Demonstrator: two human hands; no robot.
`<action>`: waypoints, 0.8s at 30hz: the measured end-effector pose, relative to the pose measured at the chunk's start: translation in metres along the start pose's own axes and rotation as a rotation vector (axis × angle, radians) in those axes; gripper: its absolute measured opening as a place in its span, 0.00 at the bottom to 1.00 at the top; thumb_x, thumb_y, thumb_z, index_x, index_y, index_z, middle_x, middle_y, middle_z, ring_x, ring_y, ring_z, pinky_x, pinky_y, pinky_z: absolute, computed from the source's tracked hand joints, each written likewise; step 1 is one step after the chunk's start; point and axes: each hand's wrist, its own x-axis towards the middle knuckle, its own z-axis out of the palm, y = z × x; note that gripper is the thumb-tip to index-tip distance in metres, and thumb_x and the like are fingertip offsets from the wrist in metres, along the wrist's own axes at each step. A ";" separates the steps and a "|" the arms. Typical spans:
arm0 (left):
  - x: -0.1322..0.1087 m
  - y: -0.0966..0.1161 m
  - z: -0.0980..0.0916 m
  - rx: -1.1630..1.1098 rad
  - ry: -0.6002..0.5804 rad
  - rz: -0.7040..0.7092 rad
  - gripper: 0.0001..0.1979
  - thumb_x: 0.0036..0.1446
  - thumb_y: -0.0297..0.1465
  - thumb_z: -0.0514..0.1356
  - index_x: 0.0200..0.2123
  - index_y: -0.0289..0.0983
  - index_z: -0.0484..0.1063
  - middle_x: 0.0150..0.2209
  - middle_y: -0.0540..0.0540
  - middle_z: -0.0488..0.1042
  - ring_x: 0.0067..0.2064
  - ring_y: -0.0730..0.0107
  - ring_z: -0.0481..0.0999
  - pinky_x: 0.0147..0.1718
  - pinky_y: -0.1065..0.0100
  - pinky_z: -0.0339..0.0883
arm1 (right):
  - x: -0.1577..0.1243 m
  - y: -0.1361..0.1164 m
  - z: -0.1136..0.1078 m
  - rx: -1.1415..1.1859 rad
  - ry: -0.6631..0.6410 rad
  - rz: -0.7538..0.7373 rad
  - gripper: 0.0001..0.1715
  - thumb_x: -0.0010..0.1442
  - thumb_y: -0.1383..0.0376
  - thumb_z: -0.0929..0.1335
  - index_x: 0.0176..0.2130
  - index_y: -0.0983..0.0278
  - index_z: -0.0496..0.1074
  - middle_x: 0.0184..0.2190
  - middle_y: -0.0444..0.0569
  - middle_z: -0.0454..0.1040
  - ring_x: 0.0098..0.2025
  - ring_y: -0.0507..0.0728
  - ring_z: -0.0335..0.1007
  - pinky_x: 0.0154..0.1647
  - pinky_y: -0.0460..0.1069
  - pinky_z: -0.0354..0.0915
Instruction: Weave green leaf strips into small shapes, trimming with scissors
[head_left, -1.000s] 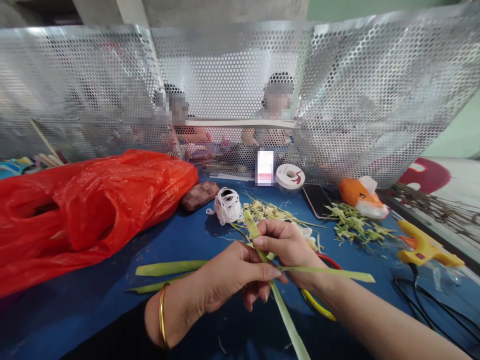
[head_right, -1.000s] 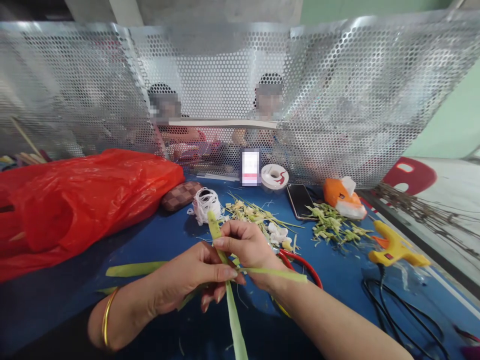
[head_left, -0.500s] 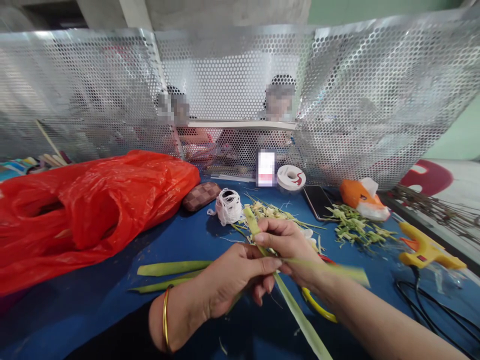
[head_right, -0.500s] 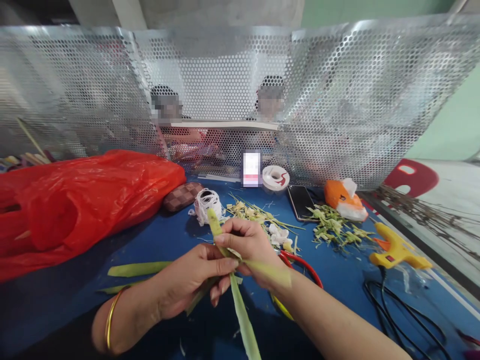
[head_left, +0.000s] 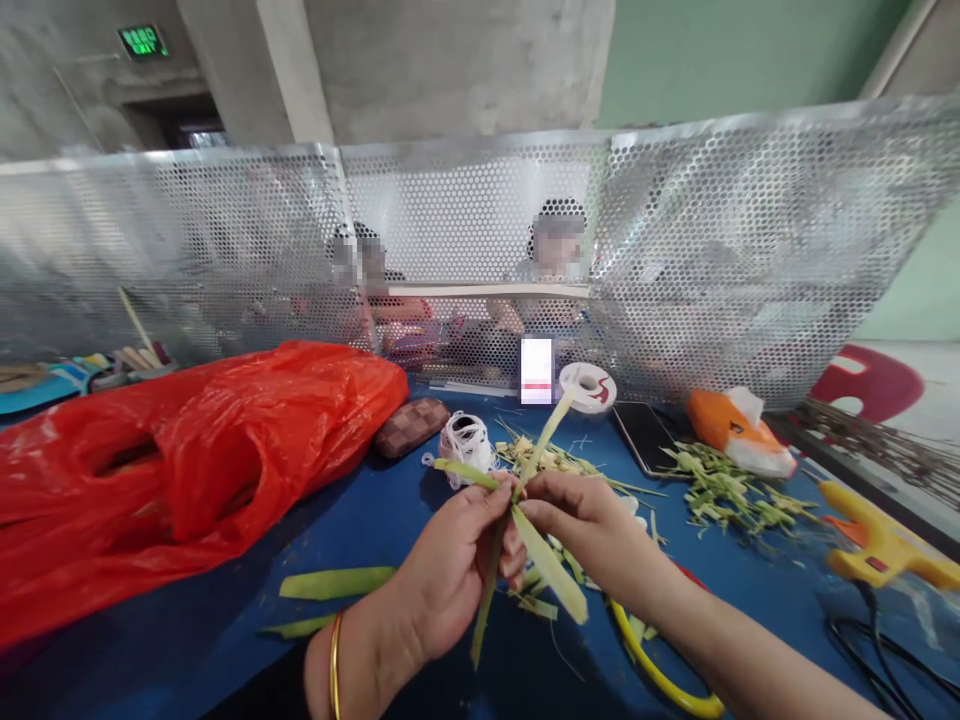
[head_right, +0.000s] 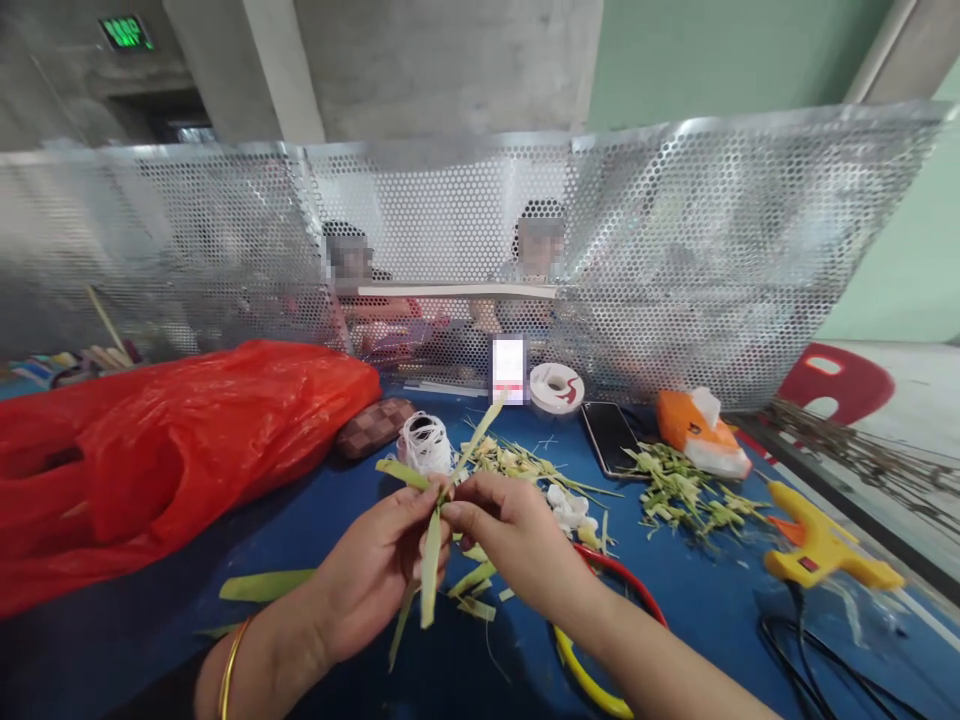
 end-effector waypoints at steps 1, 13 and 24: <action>0.000 0.000 0.000 -0.003 -0.007 0.003 0.10 0.56 0.36 0.62 0.29 0.35 0.68 0.16 0.54 0.64 0.16 0.79 0.60 0.17 0.75 0.56 | 0.000 0.000 0.000 -0.043 0.027 -0.003 0.10 0.56 0.62 0.67 0.26 0.63 0.70 0.22 0.43 0.71 0.25 0.52 0.66 0.28 0.47 0.62; -0.003 0.007 0.001 -0.102 0.007 -0.013 0.14 0.45 0.30 0.70 0.30 0.36 0.68 0.12 0.58 0.64 0.13 0.85 0.54 0.14 0.79 0.49 | -0.008 0.000 -0.001 -0.558 0.213 -0.330 0.11 0.60 0.68 0.65 0.26 0.62 0.67 0.24 0.44 0.68 0.27 0.52 0.63 0.27 0.46 0.56; -0.003 0.008 0.001 0.172 0.073 -0.048 0.12 0.59 0.39 0.58 0.39 0.34 0.69 0.25 0.45 0.77 0.19 0.73 0.73 0.19 0.74 0.63 | 0.006 0.001 -0.021 -0.279 0.017 -0.209 0.09 0.60 0.65 0.65 0.36 0.62 0.76 0.34 0.50 0.76 0.39 0.58 0.71 0.42 0.52 0.64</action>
